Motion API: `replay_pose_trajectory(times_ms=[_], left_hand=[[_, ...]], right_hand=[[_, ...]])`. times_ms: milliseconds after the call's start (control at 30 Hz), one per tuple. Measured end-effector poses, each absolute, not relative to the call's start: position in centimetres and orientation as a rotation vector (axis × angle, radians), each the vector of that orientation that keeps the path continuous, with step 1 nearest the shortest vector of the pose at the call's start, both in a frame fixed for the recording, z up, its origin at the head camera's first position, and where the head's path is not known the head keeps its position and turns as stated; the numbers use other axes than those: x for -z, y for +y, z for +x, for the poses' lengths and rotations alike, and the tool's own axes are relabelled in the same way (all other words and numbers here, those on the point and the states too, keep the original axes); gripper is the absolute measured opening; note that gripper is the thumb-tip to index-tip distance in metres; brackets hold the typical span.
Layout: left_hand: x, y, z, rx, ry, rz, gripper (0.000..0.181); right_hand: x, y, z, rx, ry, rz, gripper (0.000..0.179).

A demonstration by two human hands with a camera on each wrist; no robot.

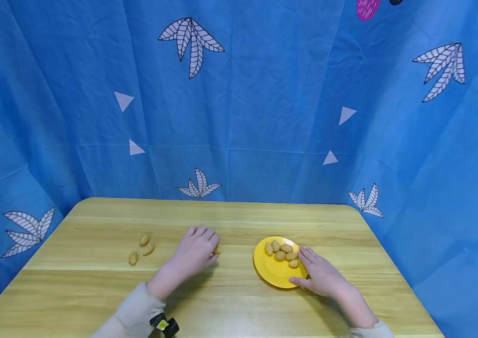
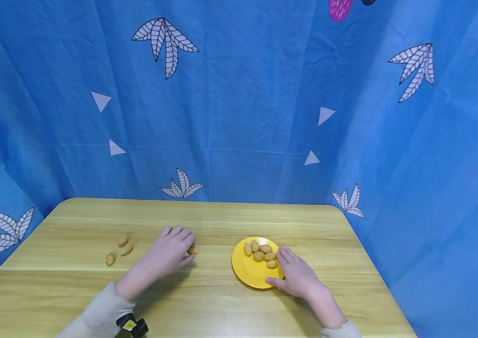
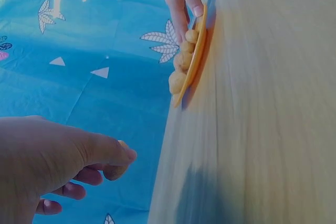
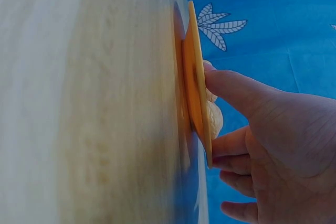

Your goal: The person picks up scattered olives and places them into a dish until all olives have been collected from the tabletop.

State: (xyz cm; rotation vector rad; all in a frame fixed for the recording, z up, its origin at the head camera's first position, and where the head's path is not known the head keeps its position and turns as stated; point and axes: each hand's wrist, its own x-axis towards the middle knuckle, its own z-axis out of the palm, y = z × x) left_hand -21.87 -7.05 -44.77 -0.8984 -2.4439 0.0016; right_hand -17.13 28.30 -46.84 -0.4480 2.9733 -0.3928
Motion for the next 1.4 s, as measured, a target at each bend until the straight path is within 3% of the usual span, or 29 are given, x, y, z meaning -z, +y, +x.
replay_pose_trajectory(times_ms=[1400], left_hand=[[43.7,1.4,-22.1,-0.049,-2.505,-1.081,0.027]], right_hand=[[46.8,28.1,-16.9,0.400,2.990,-0.452,0.083]])
